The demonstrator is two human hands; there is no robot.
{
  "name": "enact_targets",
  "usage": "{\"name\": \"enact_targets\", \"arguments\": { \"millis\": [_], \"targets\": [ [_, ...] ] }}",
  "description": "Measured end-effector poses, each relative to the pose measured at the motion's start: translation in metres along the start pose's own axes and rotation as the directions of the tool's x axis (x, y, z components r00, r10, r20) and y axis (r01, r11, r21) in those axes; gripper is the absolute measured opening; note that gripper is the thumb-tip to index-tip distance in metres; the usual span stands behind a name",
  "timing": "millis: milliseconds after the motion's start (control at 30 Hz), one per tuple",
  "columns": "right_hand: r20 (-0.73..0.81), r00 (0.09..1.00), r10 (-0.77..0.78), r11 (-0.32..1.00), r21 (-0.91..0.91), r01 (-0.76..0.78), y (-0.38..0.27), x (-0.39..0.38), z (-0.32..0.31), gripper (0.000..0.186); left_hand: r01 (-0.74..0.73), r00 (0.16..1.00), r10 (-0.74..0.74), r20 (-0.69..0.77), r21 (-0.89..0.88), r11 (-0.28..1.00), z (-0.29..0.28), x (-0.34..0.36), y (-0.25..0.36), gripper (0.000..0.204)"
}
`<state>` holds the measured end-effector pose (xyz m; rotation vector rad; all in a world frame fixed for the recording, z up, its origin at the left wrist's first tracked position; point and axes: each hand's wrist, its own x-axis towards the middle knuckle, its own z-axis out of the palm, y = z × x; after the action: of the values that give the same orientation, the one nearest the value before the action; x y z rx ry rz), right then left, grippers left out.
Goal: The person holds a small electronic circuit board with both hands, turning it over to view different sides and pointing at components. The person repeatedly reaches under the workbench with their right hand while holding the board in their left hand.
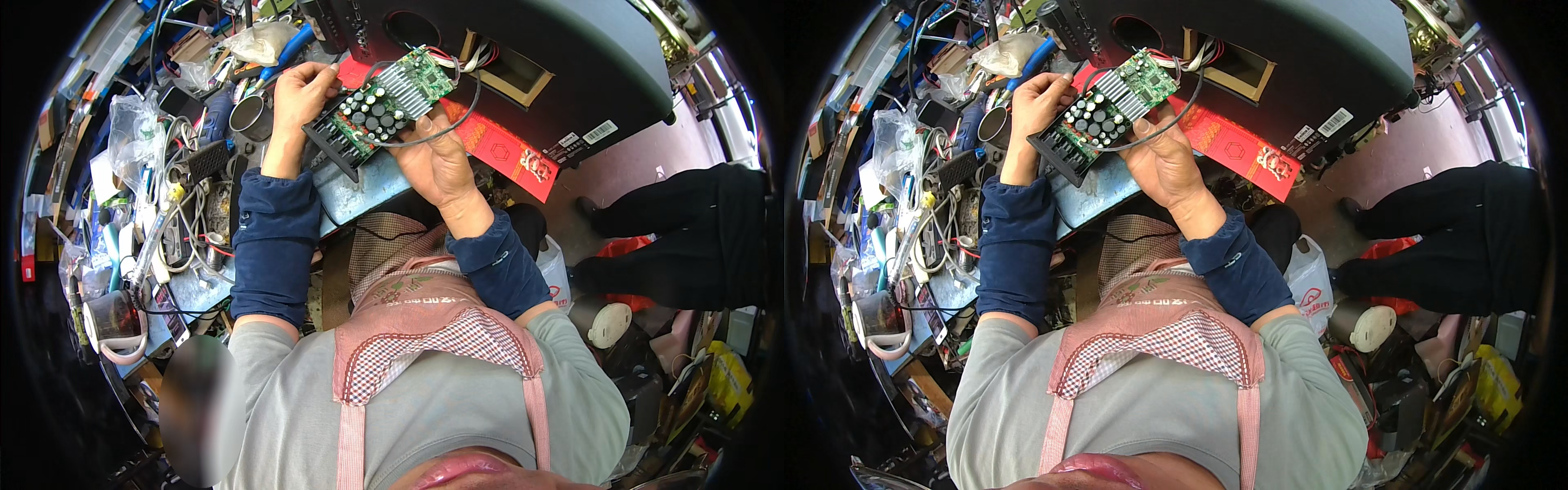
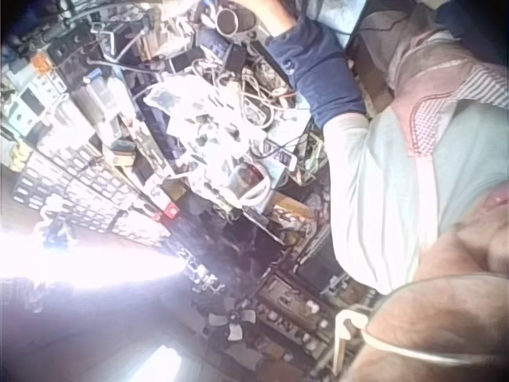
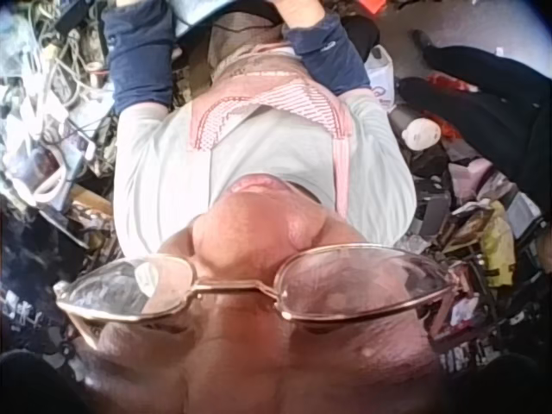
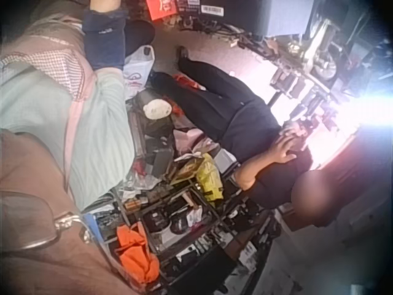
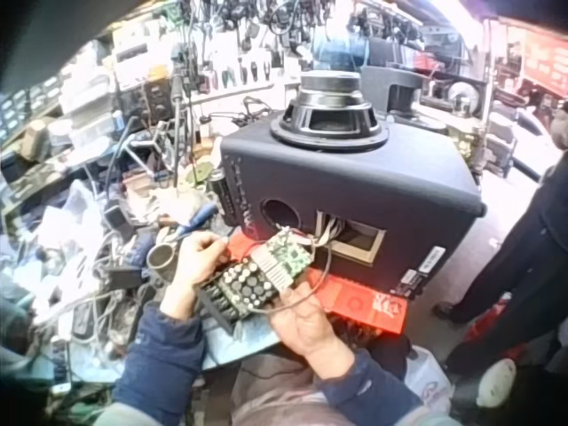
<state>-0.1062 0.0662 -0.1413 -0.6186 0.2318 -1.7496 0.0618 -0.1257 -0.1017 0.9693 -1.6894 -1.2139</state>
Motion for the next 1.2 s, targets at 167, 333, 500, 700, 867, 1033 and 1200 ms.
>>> {"name": "enact_targets", "arguments": {
  "millis": [167, 333, 500, 700, 867, 1033, 1200],
  "targets": [
    [-0.002, 1.000, 0.006, 0.999, 0.046, -0.006, 0.000, 0.000, 0.001, 0.064, -0.005, 1.000, 0.005, 0.007, -0.003, 1.000, -0.002, 0.002, -0.002, 0.027],
    [0.014, 1.000, 0.015, 0.993, 0.120, -0.017, 0.000, 0.001, -0.002, 0.065, -0.012, 1.000, 0.012, 0.008, -0.004, 1.000, -0.001, 0.001, -0.002, 0.027],
    [0.018, 1.000, 0.015, 0.990, 0.136, -0.018, 0.000, 0.000, -0.004, 0.064, -0.027, 0.999, 0.024, -0.045, -0.056, 0.998, -0.008, 0.003, 0.000, 0.025],
    [0.030, 1.000, -0.006, 1.000, 0.025, 0.005, 0.000, 0.000, -0.004, 0.058, -0.138, 0.981, 0.100, -0.168, -0.235, 0.962, -0.026, 0.002, 0.009, 0.024],
    [0.082, 0.997, 0.000, 0.999, 0.043, -0.004, 0.002, 0.004, -0.006, 0.052, -0.356, 0.892, 0.272, -0.360, -0.192, 0.914, -0.028, -0.008, 0.032, 0.026],
    [0.049, 0.999, -0.017, 0.996, 0.091, 0.013, 0.002, 0.006, -0.005, 0.043, -0.482, 0.852, 0.416, -0.318, -0.164, 0.861, -0.044, -0.058, 0.099, 0.042],
    [0.033, 0.999, 0.006, 0.995, 0.104, -0.010, 0.002, 0.007, -0.004, 0.041, -0.397, 0.916, 0.400, 0.027, 0.204, 0.895, -0.030, -0.134, 0.096, 0.134]
  ]
}}
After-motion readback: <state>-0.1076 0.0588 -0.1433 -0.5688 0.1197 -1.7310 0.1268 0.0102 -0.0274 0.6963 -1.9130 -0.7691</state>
